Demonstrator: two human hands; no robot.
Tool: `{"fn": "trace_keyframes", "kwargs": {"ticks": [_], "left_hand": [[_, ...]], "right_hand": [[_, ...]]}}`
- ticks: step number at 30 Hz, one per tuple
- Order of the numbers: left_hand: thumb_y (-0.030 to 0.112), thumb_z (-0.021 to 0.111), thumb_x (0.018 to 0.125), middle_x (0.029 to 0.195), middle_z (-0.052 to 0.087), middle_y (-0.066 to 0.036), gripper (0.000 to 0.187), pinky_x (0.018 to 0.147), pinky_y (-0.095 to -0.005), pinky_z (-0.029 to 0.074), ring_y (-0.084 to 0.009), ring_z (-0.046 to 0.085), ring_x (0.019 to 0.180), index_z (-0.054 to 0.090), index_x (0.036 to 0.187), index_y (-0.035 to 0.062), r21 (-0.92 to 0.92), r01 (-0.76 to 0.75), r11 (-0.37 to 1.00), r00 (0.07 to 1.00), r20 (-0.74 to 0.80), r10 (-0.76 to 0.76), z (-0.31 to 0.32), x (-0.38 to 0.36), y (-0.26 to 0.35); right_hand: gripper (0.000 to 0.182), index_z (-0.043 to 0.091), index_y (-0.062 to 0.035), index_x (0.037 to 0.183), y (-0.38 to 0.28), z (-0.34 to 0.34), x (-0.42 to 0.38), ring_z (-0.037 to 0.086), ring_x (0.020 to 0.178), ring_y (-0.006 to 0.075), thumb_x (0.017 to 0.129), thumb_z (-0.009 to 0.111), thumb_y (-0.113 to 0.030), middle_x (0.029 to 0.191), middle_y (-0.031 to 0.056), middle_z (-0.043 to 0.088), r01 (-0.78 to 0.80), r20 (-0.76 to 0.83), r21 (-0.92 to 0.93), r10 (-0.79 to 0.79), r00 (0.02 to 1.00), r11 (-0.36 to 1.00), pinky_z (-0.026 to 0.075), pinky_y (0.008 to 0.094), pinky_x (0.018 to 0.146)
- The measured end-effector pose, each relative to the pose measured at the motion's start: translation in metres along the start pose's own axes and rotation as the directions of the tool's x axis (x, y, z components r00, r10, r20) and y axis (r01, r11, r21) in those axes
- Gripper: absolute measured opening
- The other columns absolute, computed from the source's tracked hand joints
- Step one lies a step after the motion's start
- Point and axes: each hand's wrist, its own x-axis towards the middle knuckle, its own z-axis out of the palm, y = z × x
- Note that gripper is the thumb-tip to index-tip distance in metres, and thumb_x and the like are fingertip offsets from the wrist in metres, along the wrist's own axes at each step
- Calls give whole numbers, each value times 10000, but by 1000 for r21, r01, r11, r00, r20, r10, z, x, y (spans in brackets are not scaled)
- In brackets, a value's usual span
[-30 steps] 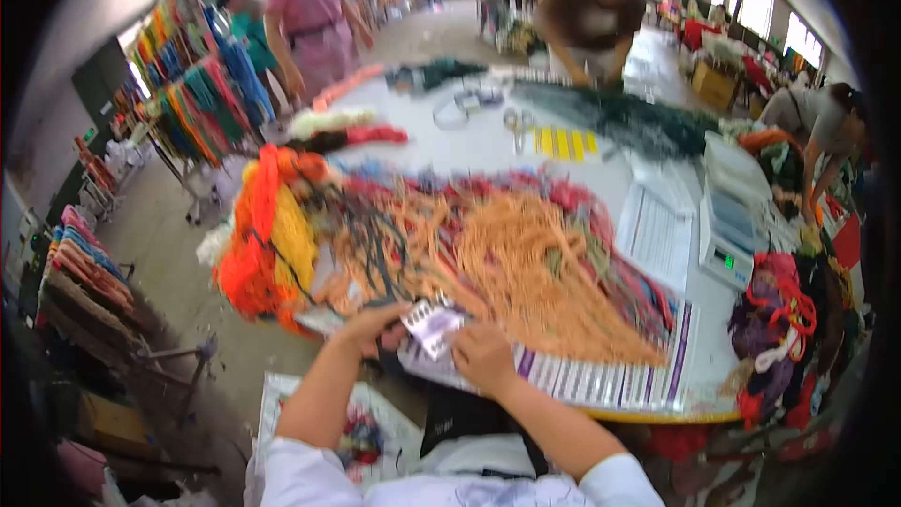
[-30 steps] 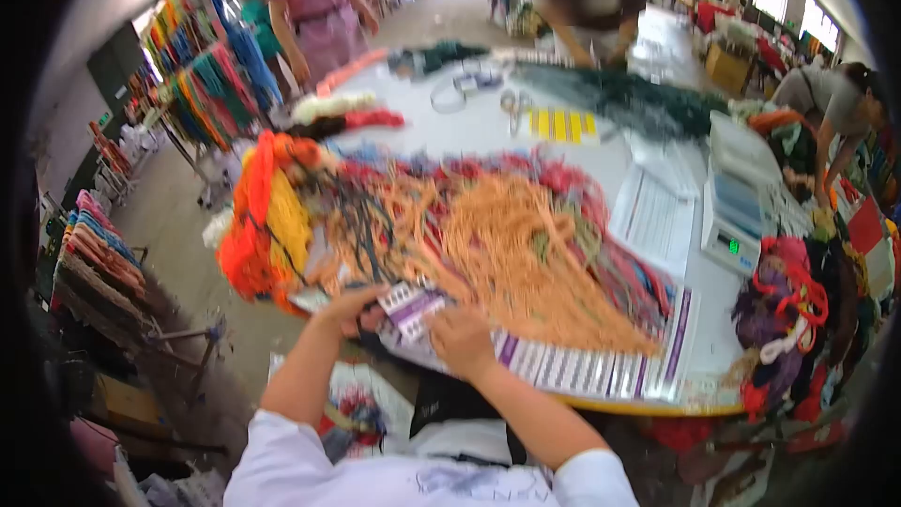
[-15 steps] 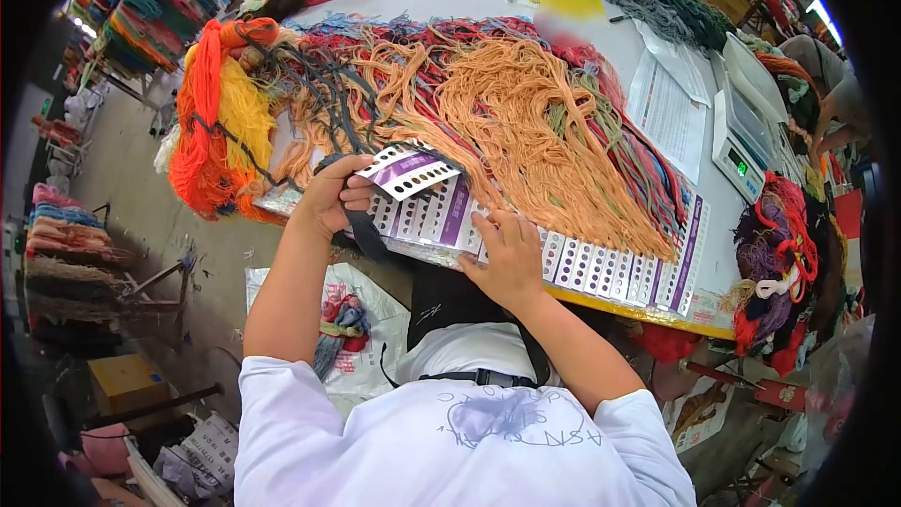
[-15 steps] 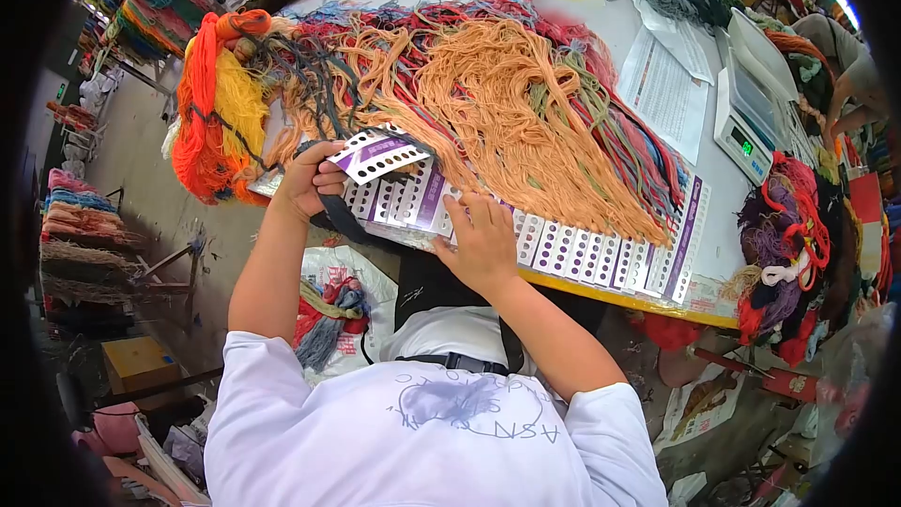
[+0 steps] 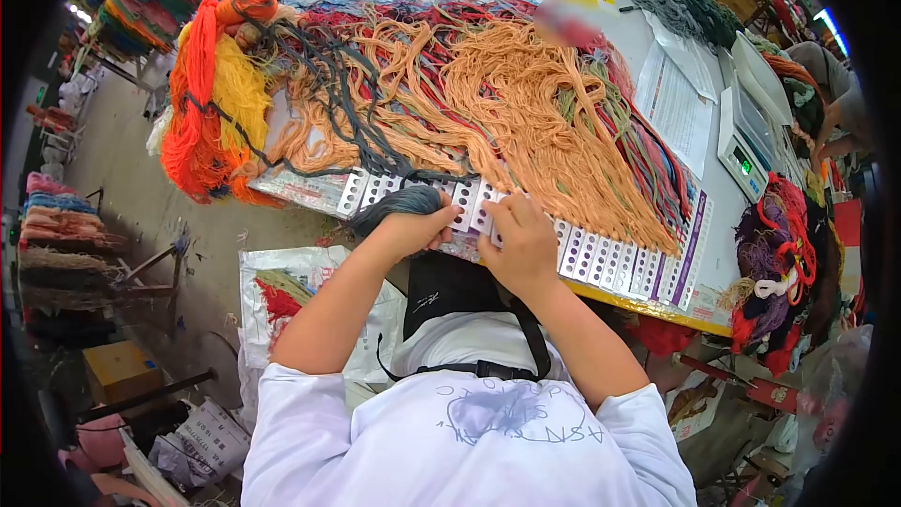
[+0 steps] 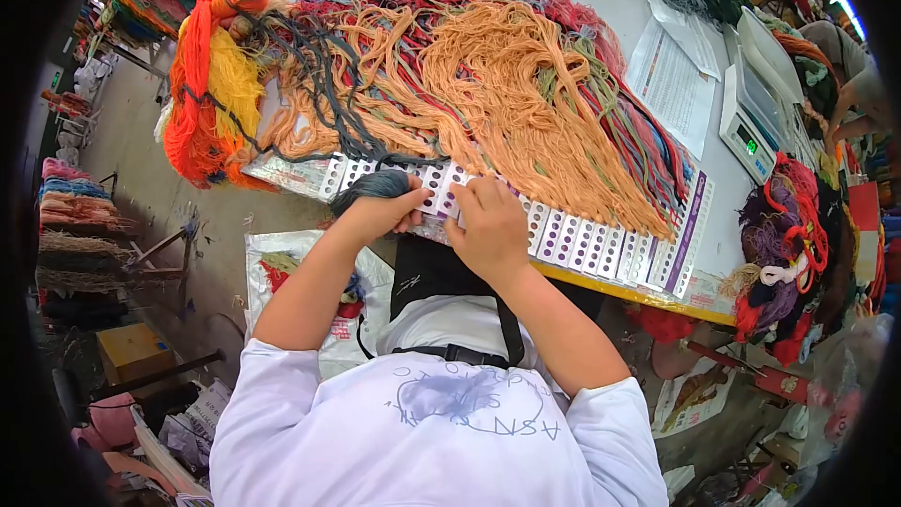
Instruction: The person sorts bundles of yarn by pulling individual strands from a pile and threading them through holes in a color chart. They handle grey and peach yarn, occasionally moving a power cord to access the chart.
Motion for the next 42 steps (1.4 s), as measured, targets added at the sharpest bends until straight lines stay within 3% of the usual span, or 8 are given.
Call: {"fn": "trace_keyframes", "kwargs": {"ticks": [8, 10, 21, 27, 31, 35, 39, 42], "left_hand": [[253, 619, 826, 600, 571, -94, 228, 563, -334, 452, -213, 552, 538, 595, 867, 30, 775, -128, 619, 970, -33, 241, -1, -2, -3], [189, 640, 811, 674, 590, -66, 170, 561, -298, 447, -173, 549, 544, 593, 897, 50, 737, -323, 594, 754, -179, 632, -7, -7, -16], [2, 623, 752, 687, 455, 65, 263, 445, -175, 283, -12, 384, 534, 576, 1002, 71, -177, -440, 880, 854, -386, 350, -120, -60, 63], [100, 610, 758, 617, 460, 36, 137, 541, -219, 381, -59, 461, 577, 608, 888, 57, 851, -119, 511, 749, -262, 609, -133, -48, 79], [172, 528, 852, 590, 503, 0, 145, 394, -225, 274, -72, 379, 417, 572, 799, 44, -26, -146, 989, 871, -478, 116, -147, -35, 89], [170, 497, 882, 562, 420, 60, 112, 339, -188, 236, -30, 301, 368, 528, 811, 89, -553, -274, 787, 908, -417, 22, -213, -9, 79], [226, 514, 908, 1187, 551, -80, 360, 681, -226, 501, -136, 617, 807, 519, 1199, 15, -284, -447, 848, 783, -583, 217, -307, 19, 78], [192, 522, 897, 994, 620, -66, 334, 661, -248, 495, -132, 612, 740, 543, 1165, -7, 139, -147, 979, 934, -307, 184, -348, 11, 101]], "right_hand": [[348, 613, -63, 941, 10, 14, -12, 514, 872, 263, 645, 729, -205, 905, 82, 519, -2, 53, -75, 6, 999, 997, 431, 371, 760], [349, 614, -58, 933, 10, 14, -9, 512, 871, 261, 652, 736, -228, 911, 82, 519, -11, 59, -60, 14, 998, 998, 428, 371, 759], [313, 595, -78, 843, 14, 18, -7, 506, 880, 239, 662, 739, -289, 922, 61, 529, -59, 99, -74, 67, 993, 995, 432, 357, 751], [331, 583, -78, 860, 12, 15, -4, 515, 908, 243, 658, 744, -286, 928, 63, 537, -126, 157, -65, 135, 978, 990, 438, 369, 761], [328, 580, -80, 857, 10, 13, -3, 523, 914, 249, 657, 745, -280, 928, 64, 540, -175, 190, -53, 182, 965, 983, 440, 373, 759], [328, 594, -81, 857, 19, 23, -6, 545, 884, 284, 645, 727, -293, 926, 85, 560, -150, 156, -20, 151, 976, 989, 440, 398, 748], [468, 609, -63, 939, 29, 54, -16, 533, 965, 340, 627, 693, -402, 990, 175, 583, -312, 126, 93, 300, 946, 946, 409, 436, 864], [561, 543, -67, 1129, 22, 37, -13, 497, 1035, 305, 662, 677, -348, 1174, 149, 520, -182, 138, -94, 194, 971, 979, 406, 414, 879]]}}
